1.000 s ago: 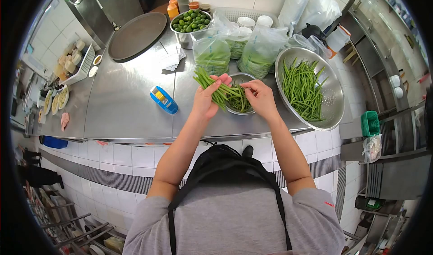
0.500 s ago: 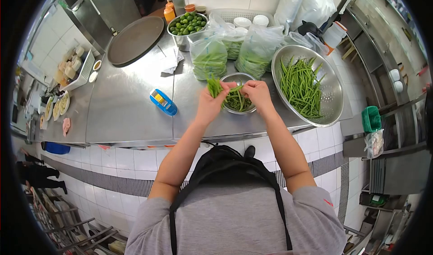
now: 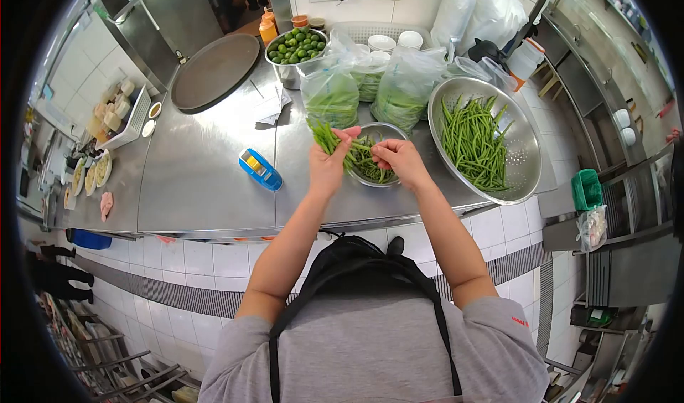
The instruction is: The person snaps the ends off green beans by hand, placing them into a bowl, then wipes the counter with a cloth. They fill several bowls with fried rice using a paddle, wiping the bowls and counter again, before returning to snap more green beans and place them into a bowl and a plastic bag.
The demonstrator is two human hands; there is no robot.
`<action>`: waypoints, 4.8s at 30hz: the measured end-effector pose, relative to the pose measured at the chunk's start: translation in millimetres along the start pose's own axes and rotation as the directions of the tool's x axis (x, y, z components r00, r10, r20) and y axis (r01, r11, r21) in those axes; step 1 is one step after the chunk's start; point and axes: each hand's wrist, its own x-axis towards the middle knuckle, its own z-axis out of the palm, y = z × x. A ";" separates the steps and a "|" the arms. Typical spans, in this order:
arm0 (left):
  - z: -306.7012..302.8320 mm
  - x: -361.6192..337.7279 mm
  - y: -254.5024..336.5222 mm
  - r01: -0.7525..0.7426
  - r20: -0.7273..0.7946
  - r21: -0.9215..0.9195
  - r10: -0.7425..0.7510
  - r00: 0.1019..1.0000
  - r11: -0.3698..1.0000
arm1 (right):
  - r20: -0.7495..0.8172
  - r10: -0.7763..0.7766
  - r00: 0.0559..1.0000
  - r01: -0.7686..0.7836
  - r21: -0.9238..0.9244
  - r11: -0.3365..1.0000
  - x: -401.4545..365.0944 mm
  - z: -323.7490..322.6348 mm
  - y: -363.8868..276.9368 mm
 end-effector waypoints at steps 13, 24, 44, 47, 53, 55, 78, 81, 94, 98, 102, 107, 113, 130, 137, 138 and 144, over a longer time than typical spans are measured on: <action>-0.3 13.1 -6.5 0.185 -0.078 -0.592 -0.285 0.955 0.784 | -0.159 -0.330 0.930 0.226 -0.461 0.858 2.7 -3.6 17.6; 14.4 9.8 -0.8 0.253 0.004 -0.551 -0.301 0.954 0.795 | -0.033 -0.534 0.845 0.411 -0.598 0.688 1.9 9.5 -9.9; 19.9 5.2 -1.9 0.147 -0.028 -0.468 -0.181 0.983 0.871 | 0.143 -0.430 0.891 0.426 -0.588 0.687 -13.7 12.6 -22.5; 18.8 2.8 2.3 0.244 0.097 -0.527 -0.227 0.969 0.814 | 0.119 -0.663 0.739 0.470 -0.796 0.381 -3.6 4.3 -12.8; 13.8 4.9 -11.4 0.180 -0.053 -0.611 -0.268 0.962 0.770 | -0.103 -0.685 0.721 0.513 -0.586 0.627 -5.9 16.3 -1.3; 9.0 5.2 -9.2 0.134 -0.160 -0.683 -0.326 0.932 0.718 | -0.228 -0.562 0.795 0.458 -0.383 0.802 0.7 8.6 2.0; 17.0 2.3 12.1 0.208 -0.044 -0.496 -0.264 0.964 0.843 | -0.049 -0.618 0.785 0.486 -0.571 0.662 -3.7 13.5 -36.5; 16.2 2.0 10.0 0.198 -0.046 -0.500 -0.254 0.966 0.843 | -0.136 -0.516 0.846 0.435 -0.385 0.814 -9.0 13.5 -37.6; 21.9 -1.6 7.4 0.193 -0.033 -0.533 -0.248 0.968 0.824 | 0.236 -0.687 0.688 0.502 -0.838 0.215 -23.8 23.5 -22.1; 19.7 -1.8 4.5 0.188 -0.059 -0.499 -0.250 0.966 0.846 | 0.277 -0.787 0.552 0.474 -0.880 0.023 -28.9 30.4 -29.7; 21.2 -0.8 2.7 0.137 -0.123 -0.469 -0.219 0.968 0.872 | 0.328 -0.697 0.638 0.513 -0.856 0.067 -27.7 28.0 -16.9; 24.0 -5.6 0.5 0.107 -0.122 -0.573 -0.214 0.969 0.813 | -0.176 -0.527 0.831 0.463 -0.305 0.832 -27.0 31.4 -22.0; 22.5 -3.9 -2.2 0.120 -0.157 -0.620 -0.273 0.949 0.775 | 0.067 -0.516 0.854 0.498 -0.394 0.772 -27.1 22.3 -22.1; 26.9 2.9 -5.2 0.252 -0.077 -0.567 -0.355 0.932 0.784 | -0.018 -0.813 0.582 0.585 -0.685 0.434 -7.6 28.7 -9.6; 15.6 14.2 -28.6 0.182 -0.189 -0.642 -0.384 0.904 0.744 | 0.037 -0.845 0.534 0.408 -0.886 0.220 -2.2 8.2 -1.0; 14.0 17.0 -29.4 0.166 -0.202 -0.645 -0.377 0.904 0.746 | 0.039 -0.846 0.531 0.409 -0.887 0.215 -4.4 6.4 1.8; 22.1 18.5 -22.6 0.167 -0.197 -0.628 -0.363 0.911 0.760 | 0.252 -0.686 0.683 0.521 -0.826 0.216 -18.5 15.7 -6.4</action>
